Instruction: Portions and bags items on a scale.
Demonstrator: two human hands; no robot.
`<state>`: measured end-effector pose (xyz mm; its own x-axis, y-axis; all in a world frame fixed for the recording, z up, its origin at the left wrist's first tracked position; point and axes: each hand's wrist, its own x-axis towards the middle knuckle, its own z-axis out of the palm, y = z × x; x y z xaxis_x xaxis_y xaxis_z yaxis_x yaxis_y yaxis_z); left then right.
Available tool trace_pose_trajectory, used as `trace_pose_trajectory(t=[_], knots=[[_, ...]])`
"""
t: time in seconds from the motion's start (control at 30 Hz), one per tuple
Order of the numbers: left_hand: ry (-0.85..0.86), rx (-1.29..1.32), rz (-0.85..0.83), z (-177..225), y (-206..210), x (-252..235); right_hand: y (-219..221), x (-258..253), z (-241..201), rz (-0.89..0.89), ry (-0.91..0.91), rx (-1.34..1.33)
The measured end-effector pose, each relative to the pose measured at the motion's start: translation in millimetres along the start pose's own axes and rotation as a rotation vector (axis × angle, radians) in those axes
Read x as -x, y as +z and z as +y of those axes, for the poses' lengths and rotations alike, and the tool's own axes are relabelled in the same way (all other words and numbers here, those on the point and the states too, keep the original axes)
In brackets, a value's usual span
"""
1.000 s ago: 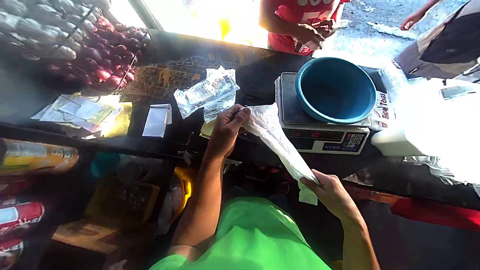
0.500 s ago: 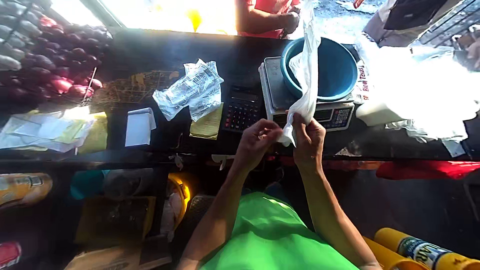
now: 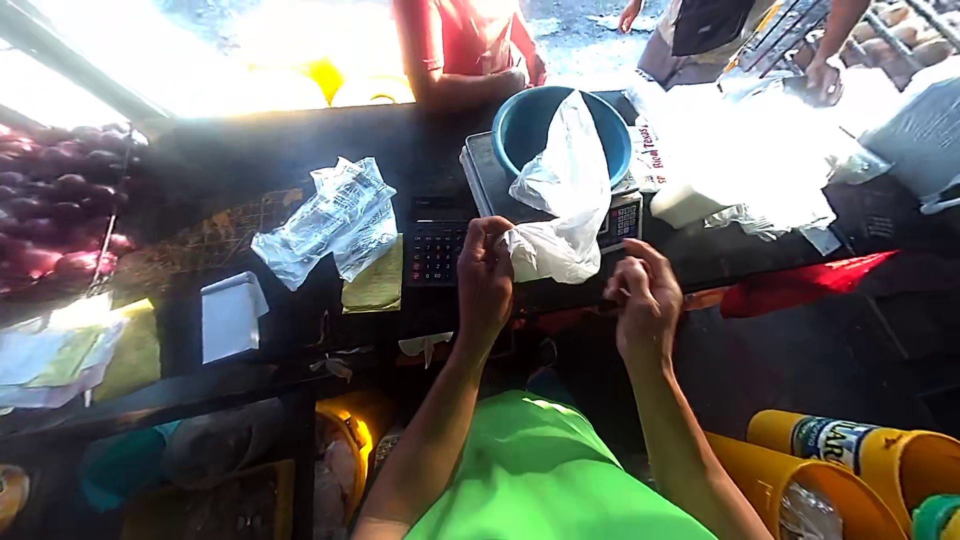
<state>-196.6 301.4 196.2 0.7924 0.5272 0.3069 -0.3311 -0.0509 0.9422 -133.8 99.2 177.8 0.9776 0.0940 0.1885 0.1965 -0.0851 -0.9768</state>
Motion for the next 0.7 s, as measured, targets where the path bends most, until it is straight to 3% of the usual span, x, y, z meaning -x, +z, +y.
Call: trace_pose_trajectory(t=[0.07, 0.13, 0.23, 0.37, 0.47, 0.57, 0.7], knots=[[0.055, -0.021, 0.002, 18, -4, -9, -15, 3, -17, -0.107, -0.287, 0.207], [0.094, -0.055, -0.039, 37, -2, -13, 6, 4, -39, -0.288, -0.492, 0.331], [0.092, -0.136, -0.127, 60, -2, -18, 56, -18, -47, -0.397, -0.665, 0.215], [0.003, -0.335, -0.104, 72, -49, -13, 85, -46, -57, -0.499, -0.555, -0.129], [-0.111, -0.397, -0.110, 62, -90, 9, 101, -48, -70, -0.629, -0.435, -0.053], [-0.125, -0.239, -0.008, 43, -118, 16, 103, -55, -83, -0.710, -0.406, 0.018], [-0.168, -0.099, -0.366, 50, -105, -14, 98, -64, -94, -0.822, -0.425, 0.077]])
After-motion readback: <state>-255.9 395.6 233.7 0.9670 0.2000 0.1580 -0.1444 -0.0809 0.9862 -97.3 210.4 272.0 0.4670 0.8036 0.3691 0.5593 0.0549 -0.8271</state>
